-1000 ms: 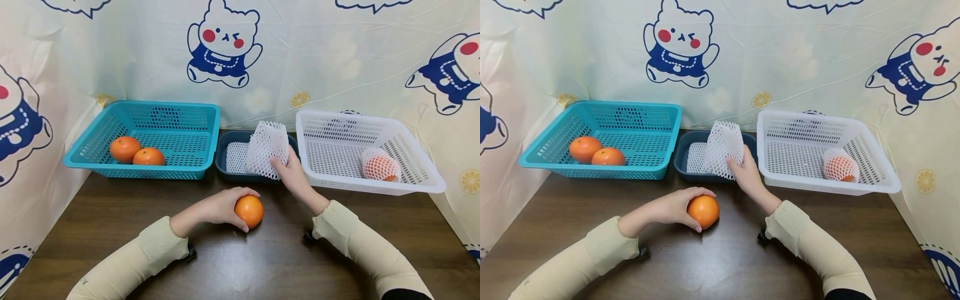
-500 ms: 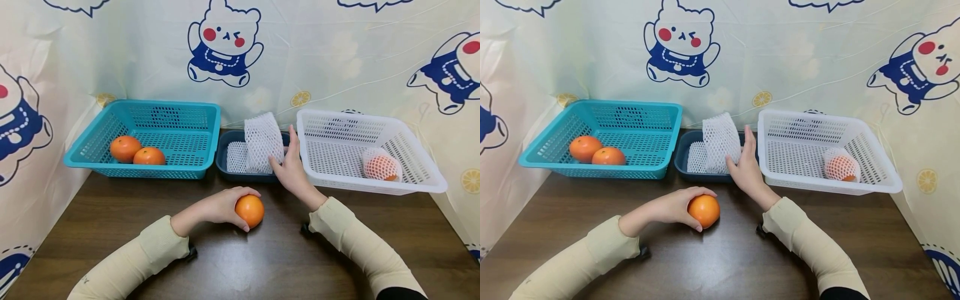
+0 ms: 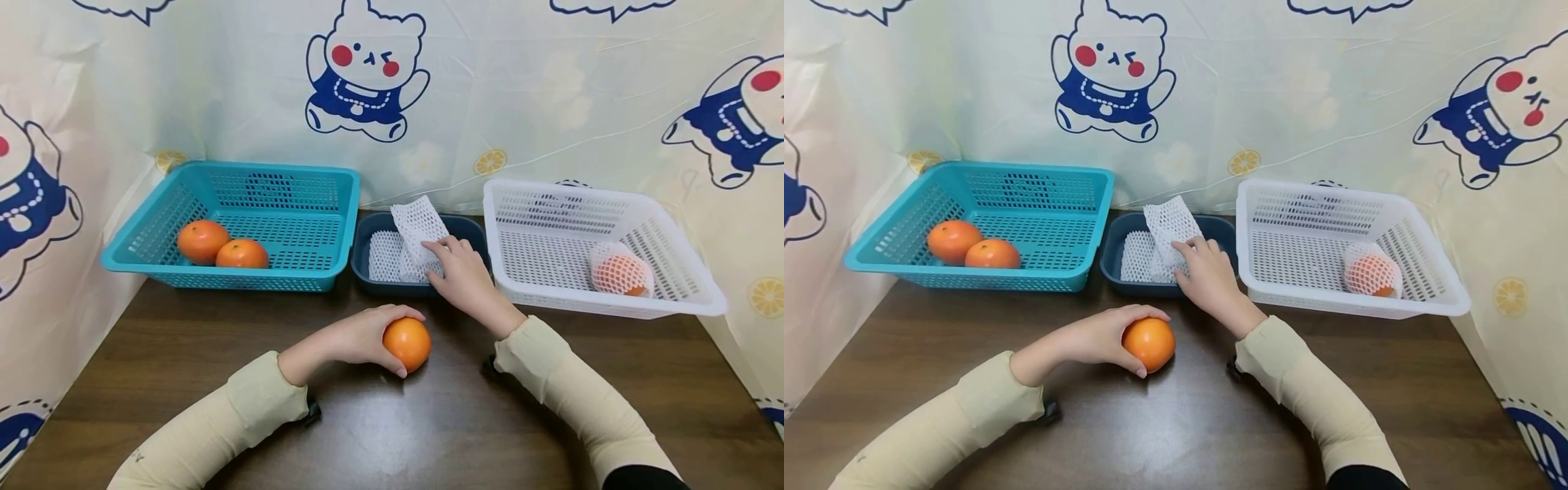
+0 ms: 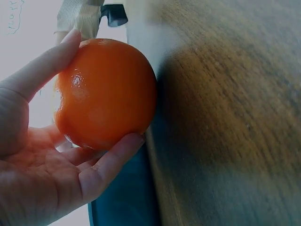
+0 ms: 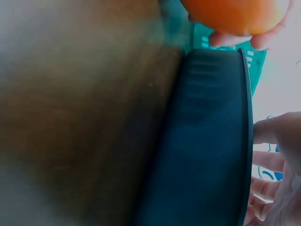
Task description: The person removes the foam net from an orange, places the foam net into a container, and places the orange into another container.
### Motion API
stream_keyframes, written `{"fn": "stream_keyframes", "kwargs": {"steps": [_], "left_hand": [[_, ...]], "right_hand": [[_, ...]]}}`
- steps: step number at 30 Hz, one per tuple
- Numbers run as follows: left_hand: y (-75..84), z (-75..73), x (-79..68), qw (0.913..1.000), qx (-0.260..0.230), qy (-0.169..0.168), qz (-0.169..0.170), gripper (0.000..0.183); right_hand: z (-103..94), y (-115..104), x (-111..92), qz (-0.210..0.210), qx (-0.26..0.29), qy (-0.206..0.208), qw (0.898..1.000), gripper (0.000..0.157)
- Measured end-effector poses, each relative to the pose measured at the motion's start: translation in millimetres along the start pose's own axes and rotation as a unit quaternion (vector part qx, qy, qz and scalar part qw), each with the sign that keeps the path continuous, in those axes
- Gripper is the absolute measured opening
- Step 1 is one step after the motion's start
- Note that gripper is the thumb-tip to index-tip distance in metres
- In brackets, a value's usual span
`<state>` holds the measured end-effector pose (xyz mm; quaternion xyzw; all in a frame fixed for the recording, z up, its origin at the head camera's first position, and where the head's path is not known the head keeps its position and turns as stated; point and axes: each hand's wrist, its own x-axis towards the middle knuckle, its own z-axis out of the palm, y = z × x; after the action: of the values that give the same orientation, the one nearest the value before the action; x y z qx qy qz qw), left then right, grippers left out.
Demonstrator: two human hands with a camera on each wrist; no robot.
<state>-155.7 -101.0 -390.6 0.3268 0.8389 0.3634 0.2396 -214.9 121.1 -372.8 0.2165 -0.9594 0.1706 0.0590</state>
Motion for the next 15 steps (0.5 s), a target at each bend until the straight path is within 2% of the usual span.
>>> {"fn": "stream_keyframes", "kwargs": {"steps": [2,3,7,9,15], "left_hand": [[-2.6,1.1,-0.1,1.0000,0.004,0.001,0.005,0.080],[5.4,-1.7,-2.3,1.0000,-0.003,-0.001,-0.002,0.079],[12.0,-1.5,-3.6,0.9999,-0.005,-0.003,-0.012,0.077],[19.4,-2.7,-5.1,0.9996,-0.012,-0.004,-0.024,0.077],[21.0,-2.7,-6.3,0.9993,-0.013,0.000,-0.034,0.077]], "right_hand": [[0.9,-3,6,-0.004,-0.029,0.007,1.000,0.050],[1.3,-4,9,-0.007,-0.040,0.014,0.999,0.049],[2.3,-5,15,-0.028,-0.073,0.050,0.996,0.037],[1.7,-4,15,-0.046,-0.083,0.072,0.993,0.033],[-9.1,-2,7,-0.074,-0.095,0.117,0.986,0.036]]}}
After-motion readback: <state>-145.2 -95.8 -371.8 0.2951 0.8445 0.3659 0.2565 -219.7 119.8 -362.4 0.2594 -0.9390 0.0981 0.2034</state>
